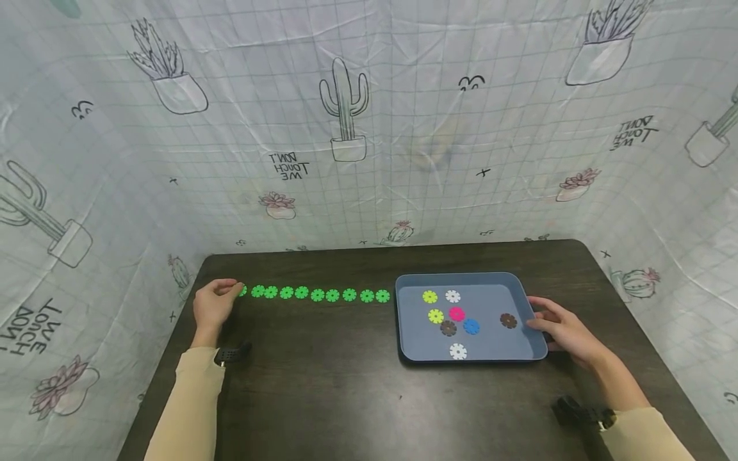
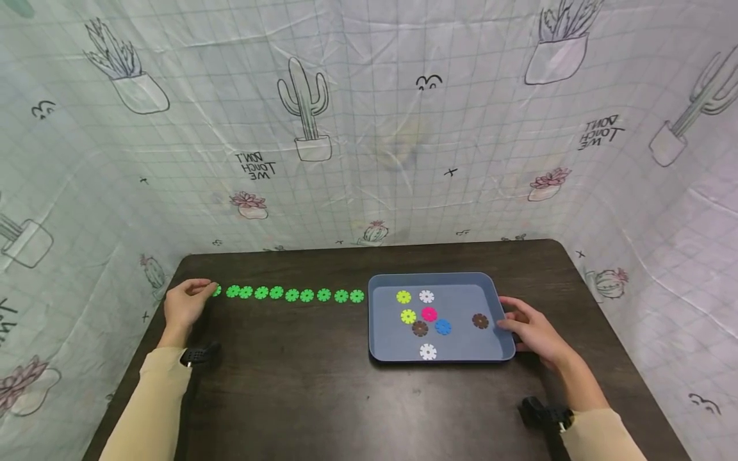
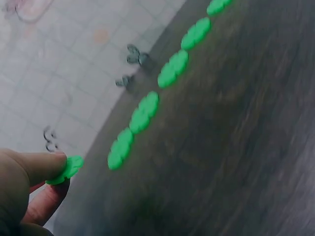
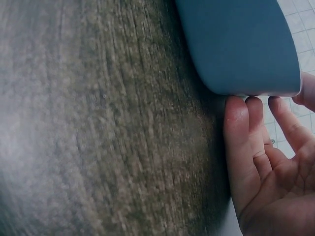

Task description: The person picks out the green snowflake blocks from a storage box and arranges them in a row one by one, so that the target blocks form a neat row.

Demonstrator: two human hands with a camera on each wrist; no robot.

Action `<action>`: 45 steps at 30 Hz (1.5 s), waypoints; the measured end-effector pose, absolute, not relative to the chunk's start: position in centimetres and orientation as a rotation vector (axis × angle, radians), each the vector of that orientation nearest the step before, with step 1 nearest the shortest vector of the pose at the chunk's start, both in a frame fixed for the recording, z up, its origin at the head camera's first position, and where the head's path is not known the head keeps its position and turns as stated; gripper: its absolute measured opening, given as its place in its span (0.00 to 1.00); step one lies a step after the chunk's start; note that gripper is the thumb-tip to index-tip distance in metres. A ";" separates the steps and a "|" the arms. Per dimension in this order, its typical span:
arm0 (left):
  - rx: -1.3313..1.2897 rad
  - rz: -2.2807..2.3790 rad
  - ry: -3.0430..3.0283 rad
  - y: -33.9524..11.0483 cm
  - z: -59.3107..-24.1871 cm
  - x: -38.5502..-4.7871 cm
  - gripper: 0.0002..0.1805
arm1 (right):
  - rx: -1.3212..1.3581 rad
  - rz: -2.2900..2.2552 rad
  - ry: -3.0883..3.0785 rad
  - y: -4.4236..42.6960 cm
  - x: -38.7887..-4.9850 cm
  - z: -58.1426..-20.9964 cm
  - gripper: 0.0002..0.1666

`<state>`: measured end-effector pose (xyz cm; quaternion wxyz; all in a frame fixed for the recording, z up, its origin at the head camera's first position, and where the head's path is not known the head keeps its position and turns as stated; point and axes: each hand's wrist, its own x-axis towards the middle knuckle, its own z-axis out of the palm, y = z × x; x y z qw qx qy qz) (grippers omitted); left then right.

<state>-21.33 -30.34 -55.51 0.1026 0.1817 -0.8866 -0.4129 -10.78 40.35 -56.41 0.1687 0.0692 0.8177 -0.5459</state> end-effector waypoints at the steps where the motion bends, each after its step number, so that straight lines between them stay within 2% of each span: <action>1: 0.547 -1.214 -2.631 -30.5 -55.6 -21.4 0.17 | 0.197 -1.548 2.328 40.4 -10.8 -56.4 0.44; 17: 0.590 -1.115 -2.757 -30.8 -56.5 -22.1 0.20 | 0.214 -1.507 2.343 40.8 -10.4 -56.2 0.44; 29: 0.598 -1.017 -2.785 -30.6 -56.7 -21.6 0.19 | 0.200 -1.518 2.322 40.8 -10.2 -56.3 0.45; 33: 0.563 -1.019 -2.769 -30.6 -56.5 -21.5 0.23 | 0.208 -1.506 2.327 40.9 -10.5 -56.4 0.45; 38: 0.416 -0.977 -2.793 -30.2 -55.9 -21.4 0.31 | 0.214 -1.480 2.357 41.1 -10.3 -56.5 0.44; 45: -0.047 -0.776 -2.869 -27.8 -52.9 -21.5 0.35 | 0.222 -1.403 2.561 42.0 -9.5 -56.0 0.44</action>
